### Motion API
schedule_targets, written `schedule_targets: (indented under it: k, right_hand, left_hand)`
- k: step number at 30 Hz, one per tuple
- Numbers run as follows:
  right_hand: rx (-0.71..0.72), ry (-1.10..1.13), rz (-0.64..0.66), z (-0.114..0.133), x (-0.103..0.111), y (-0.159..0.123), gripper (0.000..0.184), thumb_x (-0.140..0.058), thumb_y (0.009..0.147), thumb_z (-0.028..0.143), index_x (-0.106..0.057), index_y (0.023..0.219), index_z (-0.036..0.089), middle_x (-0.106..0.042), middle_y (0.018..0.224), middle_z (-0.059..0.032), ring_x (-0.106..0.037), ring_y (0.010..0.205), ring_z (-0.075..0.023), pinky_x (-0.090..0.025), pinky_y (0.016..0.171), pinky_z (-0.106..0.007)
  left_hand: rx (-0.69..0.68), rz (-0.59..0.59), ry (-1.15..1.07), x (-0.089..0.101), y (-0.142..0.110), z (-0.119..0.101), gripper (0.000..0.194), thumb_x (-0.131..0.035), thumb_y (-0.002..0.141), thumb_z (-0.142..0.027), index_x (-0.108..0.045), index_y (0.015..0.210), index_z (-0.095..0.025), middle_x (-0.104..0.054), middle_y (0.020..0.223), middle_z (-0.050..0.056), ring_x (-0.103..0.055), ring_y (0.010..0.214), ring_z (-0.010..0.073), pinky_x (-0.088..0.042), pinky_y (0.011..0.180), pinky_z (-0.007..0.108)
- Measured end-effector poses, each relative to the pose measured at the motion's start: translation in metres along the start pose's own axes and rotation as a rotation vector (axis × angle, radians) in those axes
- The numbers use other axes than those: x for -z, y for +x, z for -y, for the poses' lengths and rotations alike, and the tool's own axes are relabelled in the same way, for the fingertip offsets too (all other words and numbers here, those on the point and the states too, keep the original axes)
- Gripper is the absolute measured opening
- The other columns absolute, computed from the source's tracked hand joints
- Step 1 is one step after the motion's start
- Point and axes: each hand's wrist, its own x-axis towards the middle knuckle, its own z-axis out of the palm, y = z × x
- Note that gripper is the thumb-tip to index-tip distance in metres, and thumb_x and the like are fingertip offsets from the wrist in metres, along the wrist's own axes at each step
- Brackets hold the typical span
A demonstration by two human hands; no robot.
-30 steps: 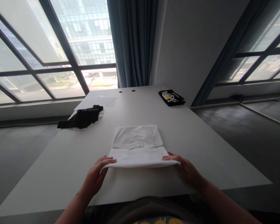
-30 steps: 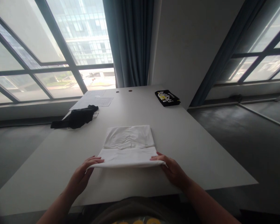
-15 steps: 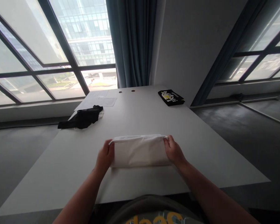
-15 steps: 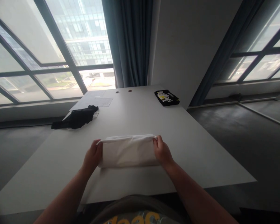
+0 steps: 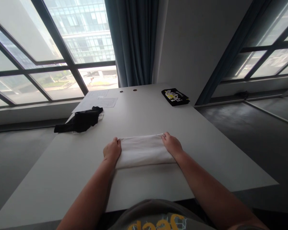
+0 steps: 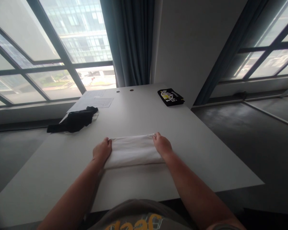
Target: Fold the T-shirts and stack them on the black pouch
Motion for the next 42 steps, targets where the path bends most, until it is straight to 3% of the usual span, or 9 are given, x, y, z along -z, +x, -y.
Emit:
schedule_targets:
  k: [6,9,11,14,16,20,25,33,42]
  right_hand:
    - [0.021,0.004,-0.103,-0.001,0.006,0.003,0.029,-0.043,0.108,0.037,-0.063,0.116,0.018,-0.073,0.102,-0.0134,-0.068,0.092,-0.0268,-0.044,0.075,-0.032]
    - [0.129,-0.037,-0.239,0.014,0.011,-0.006,0.029,-0.051,0.102,0.027,-0.063,0.125,0.015,-0.066,0.125,-0.0192,-0.061,0.113,-0.0309,-0.045,0.092,-0.038]
    - [0.251,-0.064,-0.274,0.031,0.007,-0.016,0.039,-0.053,0.100,0.026,-0.061,0.136,0.015,-0.060,0.140,-0.0210,-0.052,0.129,-0.0348,-0.039,0.108,-0.047]
    - [0.435,-0.069,-0.154,0.054,-0.010,-0.031,0.047,-0.051,0.103,0.038,-0.058,0.146,0.022,-0.053,0.153,-0.0169,-0.040,0.144,-0.0362,-0.021,0.121,-0.057]
    - [0.441,-0.055,-0.074,0.061,-0.022,-0.035,0.052,-0.049,0.104,0.045,-0.053,0.152,0.025,-0.047,0.160,-0.0145,-0.035,0.150,-0.0354,-0.016,0.124,-0.058]
    - [0.432,-0.036,-0.020,0.053,-0.031,-0.030,0.056,-0.045,0.105,0.049,-0.048,0.157,0.027,-0.041,0.165,-0.0123,-0.032,0.154,-0.0323,-0.012,0.126,-0.054]
    - [0.400,-0.008,-0.055,0.038,-0.030,-0.015,0.053,-0.042,0.106,0.047,-0.052,0.153,0.023,-0.051,0.157,-0.0138,-0.039,0.148,-0.0294,-0.014,0.126,-0.052]
    - [0.371,0.128,-0.172,0.000,-0.030,0.023,0.035,-0.046,0.104,0.029,-0.071,0.125,0.016,-0.068,0.122,-0.0137,-0.057,0.116,-0.0235,-0.038,0.108,-0.033]
    - [0.284,0.113,-0.300,-0.020,-0.037,0.031,0.030,-0.053,0.100,0.031,-0.077,0.113,0.017,-0.068,0.114,-0.0140,-0.054,0.110,-0.0266,-0.038,0.105,-0.037]
  left_hand:
    - [-0.084,-0.181,0.048,0.006,0.003,0.001,0.030,-0.044,0.103,-0.029,-0.064,0.122,-0.017,-0.065,0.129,0.017,-0.062,0.116,0.0305,-0.048,0.096,0.039]
    - [-0.255,-0.221,0.013,0.007,-0.002,-0.020,0.042,-0.046,0.100,-0.021,-0.056,0.141,-0.019,-0.062,0.139,0.016,-0.058,0.125,0.0297,-0.045,0.103,0.041]
    - [-0.406,-0.202,-0.027,0.002,-0.008,-0.041,0.043,-0.046,0.102,-0.026,-0.054,0.145,-0.021,-0.062,0.142,0.013,-0.057,0.128,0.0278,-0.041,0.110,0.043]
    - [-0.511,-0.137,-0.058,-0.012,-0.014,-0.065,0.041,-0.044,0.105,-0.035,-0.058,0.142,-0.024,-0.062,0.145,0.010,-0.053,0.135,0.0284,-0.027,0.122,0.054]
    - [-0.535,-0.077,-0.061,-0.022,-0.014,-0.068,0.043,-0.043,0.104,-0.033,-0.057,0.144,-0.026,-0.057,0.153,0.008,-0.047,0.143,0.0295,-0.020,0.125,0.060]
    - [-0.569,-0.047,-0.080,-0.029,-0.010,-0.047,0.045,-0.042,0.104,-0.031,-0.055,0.147,-0.028,-0.054,0.156,0.006,-0.045,0.146,0.0264,-0.021,0.127,0.055]
    - [-0.499,-0.111,-0.088,-0.024,-0.007,-0.024,0.044,-0.041,0.104,-0.033,-0.058,0.145,-0.031,-0.063,0.144,0.006,-0.055,0.134,0.0254,-0.024,0.125,0.051]
    - [-0.293,-0.069,-0.078,-0.019,0.018,0.000,0.036,-0.037,0.106,-0.034,-0.068,0.123,-0.025,-0.068,0.126,0.009,-0.062,0.117,0.0280,-0.046,0.103,0.042]
    - [-0.287,-0.055,-0.050,-0.014,0.029,0.030,0.032,-0.039,0.102,-0.028,-0.067,0.118,-0.024,-0.070,0.121,0.007,-0.064,0.113,0.0246,-0.046,0.098,0.035]
